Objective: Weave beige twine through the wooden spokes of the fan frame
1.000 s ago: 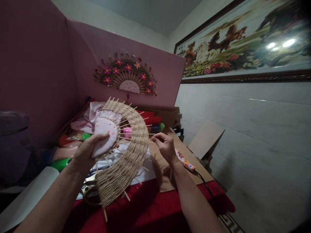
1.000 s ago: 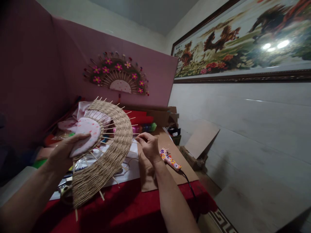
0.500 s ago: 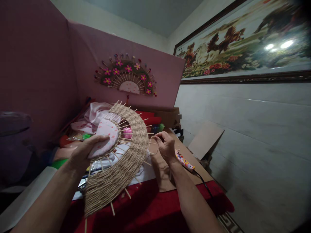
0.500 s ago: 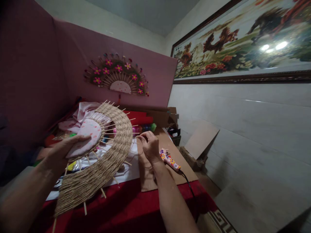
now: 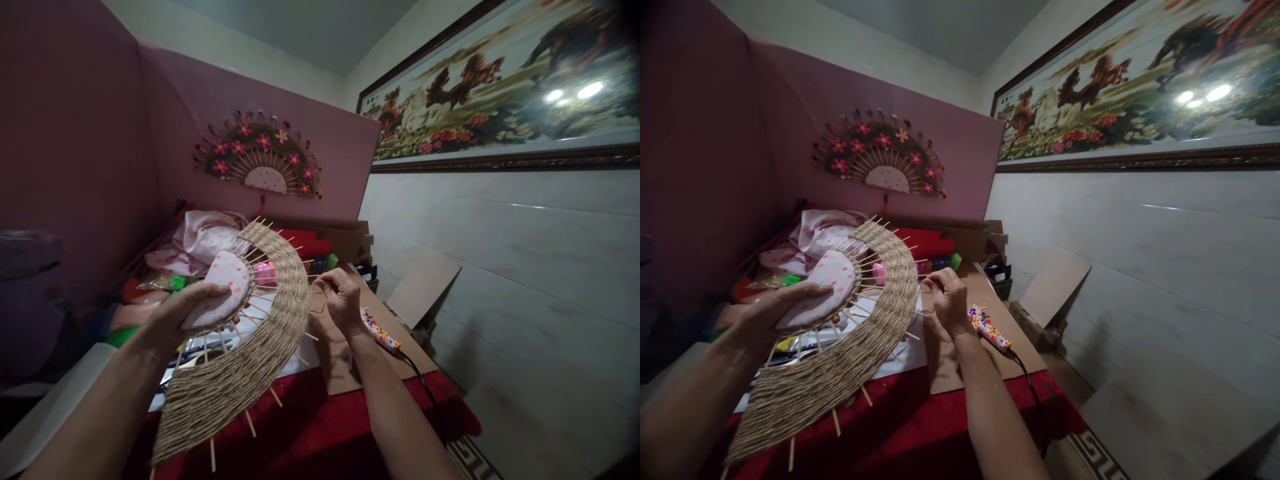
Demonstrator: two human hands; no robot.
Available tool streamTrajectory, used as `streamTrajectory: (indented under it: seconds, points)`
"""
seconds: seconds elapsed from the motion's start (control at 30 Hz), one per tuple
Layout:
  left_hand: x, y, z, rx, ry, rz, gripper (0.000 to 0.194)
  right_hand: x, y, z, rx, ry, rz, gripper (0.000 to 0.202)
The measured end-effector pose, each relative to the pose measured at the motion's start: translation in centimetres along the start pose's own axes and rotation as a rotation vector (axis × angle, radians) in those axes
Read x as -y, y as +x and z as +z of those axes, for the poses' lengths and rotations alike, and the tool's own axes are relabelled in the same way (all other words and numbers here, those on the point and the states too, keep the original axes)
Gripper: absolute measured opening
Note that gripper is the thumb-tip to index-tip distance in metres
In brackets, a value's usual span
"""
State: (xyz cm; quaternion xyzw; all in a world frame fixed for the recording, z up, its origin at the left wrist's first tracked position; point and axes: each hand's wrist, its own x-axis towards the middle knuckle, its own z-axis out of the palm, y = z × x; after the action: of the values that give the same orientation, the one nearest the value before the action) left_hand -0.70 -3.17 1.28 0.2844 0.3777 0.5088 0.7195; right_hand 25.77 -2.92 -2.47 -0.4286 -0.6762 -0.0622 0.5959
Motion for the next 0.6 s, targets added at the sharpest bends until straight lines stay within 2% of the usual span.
streamTrajectory:
  seconds: [0.1, 0.17, 0.47, 0.6]
  points:
    - [-0.1, 0.5, -0.5, 0.085, 0.126, 0.012, 0.014, 0.0, 0.0, -0.1, -0.021, 0.015, 0.039, 0.011]
    - [-0.2, 0.8, -0.8, 0.102, 0.137, 0.039, 0.015, 0.0, 0.1, -0.2, -0.010, 0.036, 0.064, 0.011]
    - [-0.3, 1.1, -1.3, 0.088, 0.086, 0.019, 0.025, -0.4, 0.1, 0.7, 0.042, 0.371, 0.293, 0.013]
    - [-0.3, 0.8, -0.8, 0.071, 0.096, 0.037, 0.025, -0.6, 0.2, 0.9, 0.056, 0.398, 0.316, 0.012]
